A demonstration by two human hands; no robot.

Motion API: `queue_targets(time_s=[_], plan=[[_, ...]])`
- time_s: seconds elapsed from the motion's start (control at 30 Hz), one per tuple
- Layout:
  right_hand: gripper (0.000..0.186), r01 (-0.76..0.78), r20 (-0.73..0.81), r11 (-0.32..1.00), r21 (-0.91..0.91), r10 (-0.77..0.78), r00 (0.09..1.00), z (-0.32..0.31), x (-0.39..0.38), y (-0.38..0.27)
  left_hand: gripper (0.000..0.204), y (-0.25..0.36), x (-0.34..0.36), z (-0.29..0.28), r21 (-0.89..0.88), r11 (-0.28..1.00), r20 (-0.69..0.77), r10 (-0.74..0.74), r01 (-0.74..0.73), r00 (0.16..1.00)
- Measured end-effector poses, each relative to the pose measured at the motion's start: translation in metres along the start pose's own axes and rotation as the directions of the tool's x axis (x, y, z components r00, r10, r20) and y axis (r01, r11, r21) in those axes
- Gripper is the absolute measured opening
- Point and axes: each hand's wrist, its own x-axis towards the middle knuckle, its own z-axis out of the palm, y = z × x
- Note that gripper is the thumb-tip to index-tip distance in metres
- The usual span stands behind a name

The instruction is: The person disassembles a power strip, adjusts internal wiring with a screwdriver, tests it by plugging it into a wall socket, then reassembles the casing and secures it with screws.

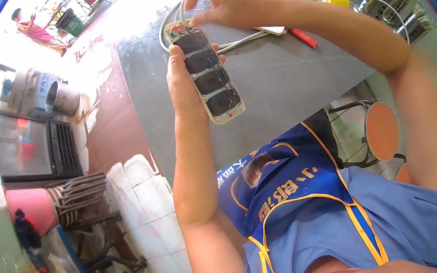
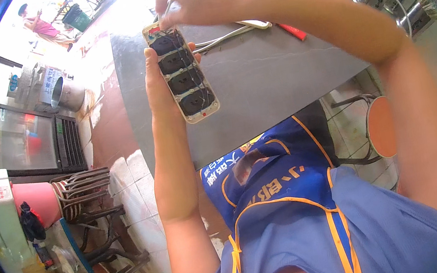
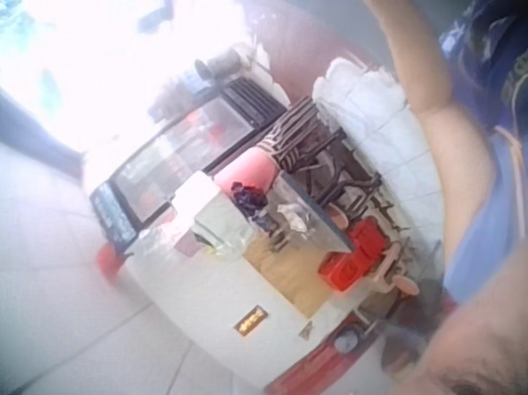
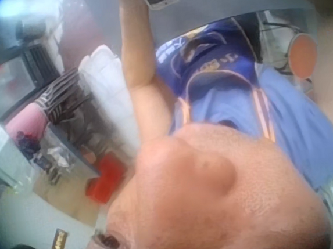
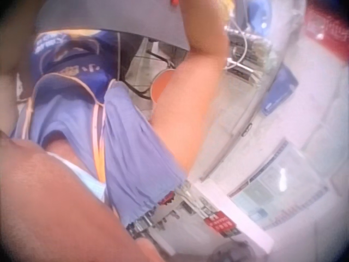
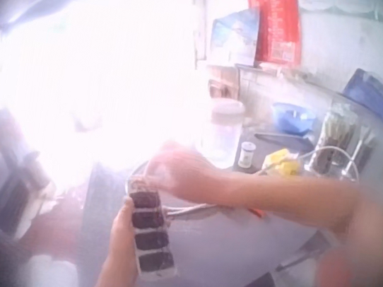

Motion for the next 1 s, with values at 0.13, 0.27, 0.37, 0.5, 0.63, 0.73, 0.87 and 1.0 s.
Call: queue_targets(time_s=[0.13,0.27,0.37,0.5,0.63,0.73,0.87,1.0], plan=[[0.021,-0.324,-0.143,0.803,0.501,0.446,0.884,0.007,-0.031,0.013,0.059,0.004,0.008,-0.017,-0.077,0.995,0.092,-0.050,0.057,0.994],[0.022,-0.454,0.213,0.230,0.861,0.648,0.731,0.036,-0.063,0.004,0.057,0.007,0.013,-0.028,-0.084,0.991,0.092,-0.093,0.100,0.991],[0.024,-0.462,0.332,0.081,0.883,0.588,0.737,0.051,-0.074,0.002,0.056,0.010,0.012,-0.028,-0.022,0.997,0.090,-0.070,0.072,0.993],[0.029,-0.481,0.395,0.007,0.877,0.559,0.729,0.054,-0.081,-0.005,0.058,0.013,0.008,-0.031,0.082,0.996,0.114,-0.057,0.048,0.992],[0.040,-0.448,0.392,-0.008,0.894,0.496,0.774,0.051,-0.086,-0.006,0.051,0.012,0.004,-0.022,0.106,0.994,0.098,-0.007,-0.004,0.995],[0.045,-0.410,0.344,0.054,0.911,0.450,0.824,0.044,-0.086,-0.012,0.047,0.012,0.002,-0.017,0.119,0.993,0.124,-0.003,-0.012,0.992],[0.044,-0.358,0.275,0.144,0.923,0.404,0.872,0.048,-0.085,-0.012,0.046,0.012,0.002,-0.012,0.154,0.987,0.170,0.018,-0.044,0.985],[0.043,-0.334,0.244,0.174,0.926,0.397,0.884,0.051,-0.085,-0.011,0.044,0.011,0.002,-0.012,0.146,0.987,0.180,0.038,-0.065,0.983]])
